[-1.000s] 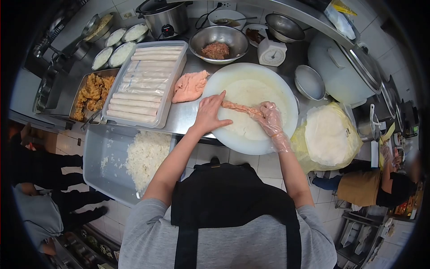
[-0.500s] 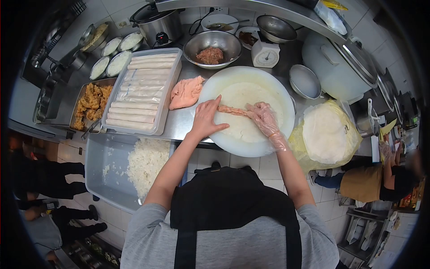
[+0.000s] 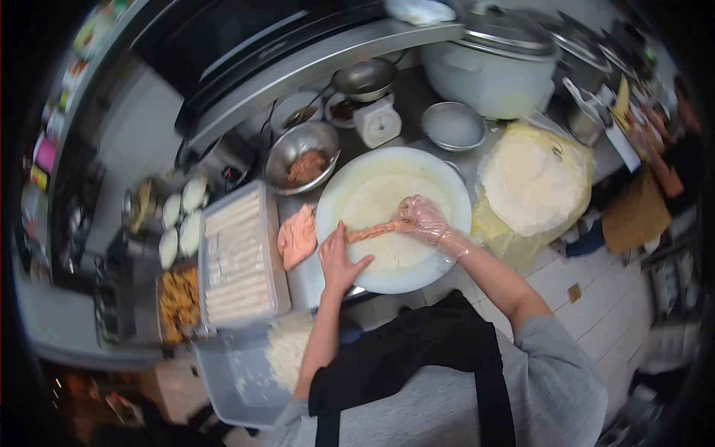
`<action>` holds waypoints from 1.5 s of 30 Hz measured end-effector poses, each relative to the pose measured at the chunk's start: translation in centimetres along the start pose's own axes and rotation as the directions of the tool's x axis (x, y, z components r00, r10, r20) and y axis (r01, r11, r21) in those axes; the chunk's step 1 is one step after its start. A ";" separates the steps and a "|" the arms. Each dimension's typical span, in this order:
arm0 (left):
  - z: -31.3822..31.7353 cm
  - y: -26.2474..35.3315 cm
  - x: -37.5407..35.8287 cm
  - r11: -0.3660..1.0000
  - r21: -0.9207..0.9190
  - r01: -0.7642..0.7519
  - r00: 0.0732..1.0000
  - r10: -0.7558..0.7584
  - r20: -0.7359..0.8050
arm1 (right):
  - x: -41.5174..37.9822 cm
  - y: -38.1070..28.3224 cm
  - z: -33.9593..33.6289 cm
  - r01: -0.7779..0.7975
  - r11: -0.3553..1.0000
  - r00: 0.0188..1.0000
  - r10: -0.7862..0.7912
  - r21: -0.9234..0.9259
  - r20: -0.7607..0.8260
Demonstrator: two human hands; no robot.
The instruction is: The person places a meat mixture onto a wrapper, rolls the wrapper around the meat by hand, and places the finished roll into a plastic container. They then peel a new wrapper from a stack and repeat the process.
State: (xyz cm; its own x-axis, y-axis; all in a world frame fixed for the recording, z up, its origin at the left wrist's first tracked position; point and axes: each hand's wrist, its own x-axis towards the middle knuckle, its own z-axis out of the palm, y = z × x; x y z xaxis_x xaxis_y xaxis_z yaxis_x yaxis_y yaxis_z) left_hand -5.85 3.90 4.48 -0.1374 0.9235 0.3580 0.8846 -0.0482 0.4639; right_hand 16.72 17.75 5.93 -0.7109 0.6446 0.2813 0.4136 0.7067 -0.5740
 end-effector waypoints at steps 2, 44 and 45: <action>0.1 0.0 0.0 1.000 0.013 -0.005 1.000 0.005 0.029 | -0.4 -0.2 -0.5 0.035 0.999 0.997 -0.038 -0.035 -0.064; -0.1 0.2 0.1 1.000 0.009 0.021 0.999 -0.021 0.027 | -2.1 2.3 -1.9 -0.044 0.999 0.998 0.042 -0.028 -0.045; 0.0 0.2 0.0 1.000 0.016 0.023 0.999 -0.023 0.032 | -1.8 2.9 -1.6 -0.029 1.000 0.999 0.029 0.007 -0.033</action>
State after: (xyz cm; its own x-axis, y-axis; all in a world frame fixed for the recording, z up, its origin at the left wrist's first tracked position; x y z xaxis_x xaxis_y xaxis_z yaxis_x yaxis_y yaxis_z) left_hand -5.65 3.92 4.60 -0.1437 0.9362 0.3209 0.8882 -0.0210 0.4590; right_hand 20.05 19.09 5.00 -0.6791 0.6744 0.2899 0.4303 0.6857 -0.5871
